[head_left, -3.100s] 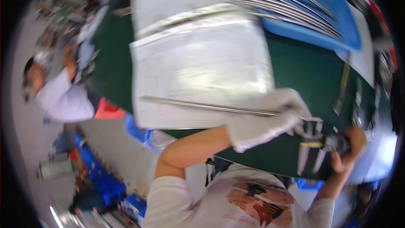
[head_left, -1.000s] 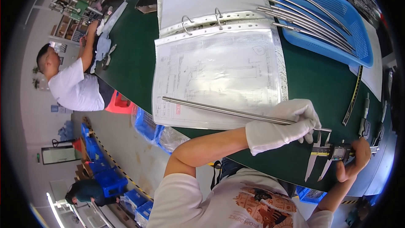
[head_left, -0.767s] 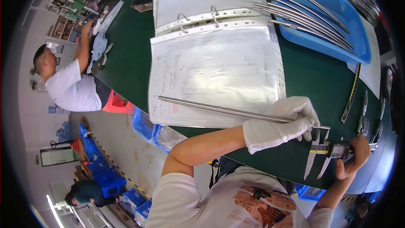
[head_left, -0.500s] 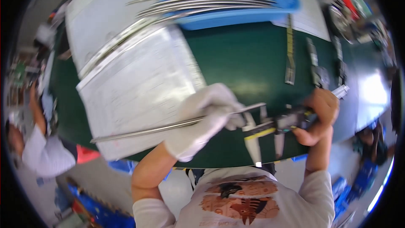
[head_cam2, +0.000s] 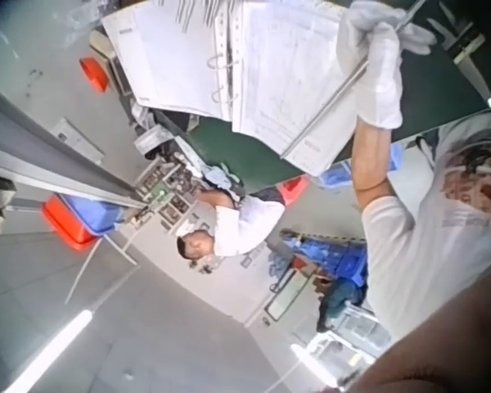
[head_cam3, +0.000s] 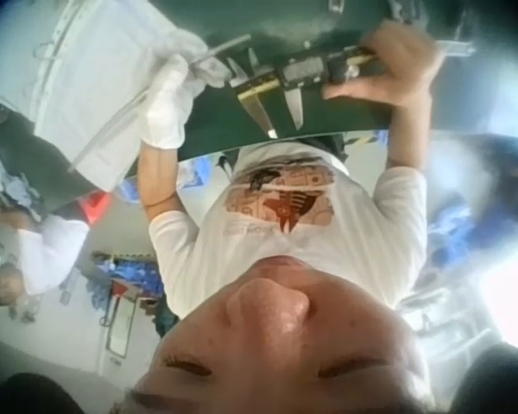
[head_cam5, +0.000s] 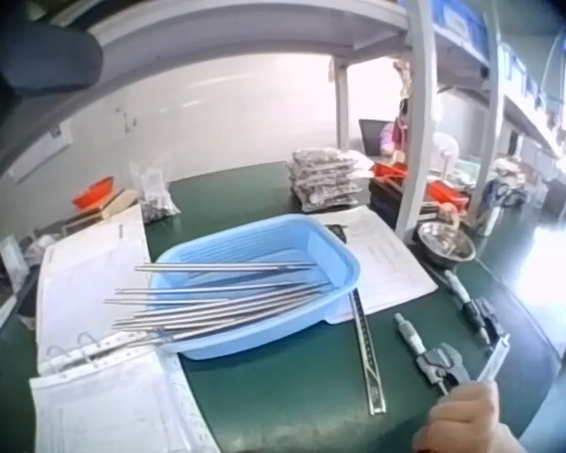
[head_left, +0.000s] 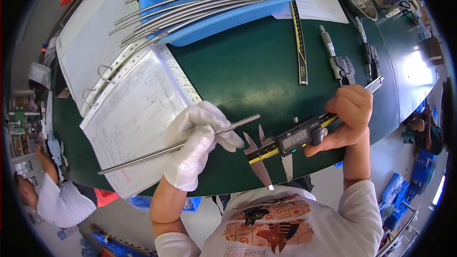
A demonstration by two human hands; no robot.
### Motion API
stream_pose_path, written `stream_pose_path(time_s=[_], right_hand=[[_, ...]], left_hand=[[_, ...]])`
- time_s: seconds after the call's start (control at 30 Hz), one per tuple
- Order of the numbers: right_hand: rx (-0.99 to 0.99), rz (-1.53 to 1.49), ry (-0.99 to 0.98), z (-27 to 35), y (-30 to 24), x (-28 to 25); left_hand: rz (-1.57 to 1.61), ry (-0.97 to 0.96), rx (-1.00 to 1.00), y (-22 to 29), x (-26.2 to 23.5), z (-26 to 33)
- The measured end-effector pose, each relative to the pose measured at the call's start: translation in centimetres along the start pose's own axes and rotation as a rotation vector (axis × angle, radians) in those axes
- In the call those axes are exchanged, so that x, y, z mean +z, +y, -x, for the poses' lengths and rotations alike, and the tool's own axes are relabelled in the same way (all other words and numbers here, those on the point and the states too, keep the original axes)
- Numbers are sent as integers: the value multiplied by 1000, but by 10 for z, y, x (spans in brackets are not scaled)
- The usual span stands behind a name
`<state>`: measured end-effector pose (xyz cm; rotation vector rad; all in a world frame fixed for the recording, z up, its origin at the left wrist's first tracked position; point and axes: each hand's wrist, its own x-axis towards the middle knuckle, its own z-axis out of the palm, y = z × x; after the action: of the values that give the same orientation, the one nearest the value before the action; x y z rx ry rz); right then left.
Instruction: Measuring the dimensions and various points of metal rods using a digital caliper.
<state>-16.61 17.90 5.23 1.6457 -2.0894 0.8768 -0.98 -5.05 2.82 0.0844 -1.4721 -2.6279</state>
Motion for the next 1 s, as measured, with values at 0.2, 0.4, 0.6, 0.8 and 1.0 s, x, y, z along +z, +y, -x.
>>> stream_pose_path(time_s=[0.2,0.4,0.6,0.8,1.0], right_hand=[[26,-6,15,0,-1,3],[41,-19,14,0,-1,5],[53,-25,-4,0,-3,4],[65,-31,-29,1,-4,4],[58,-38,-26,2,-3,5]], left_hand=[[-74,22,44,-1,3,1],[-112,28,68,-2,5,1],[-105,41,71,-2,5,1],[-87,60,44,-2,5,1],[-88,59,59,-3,5,1]])
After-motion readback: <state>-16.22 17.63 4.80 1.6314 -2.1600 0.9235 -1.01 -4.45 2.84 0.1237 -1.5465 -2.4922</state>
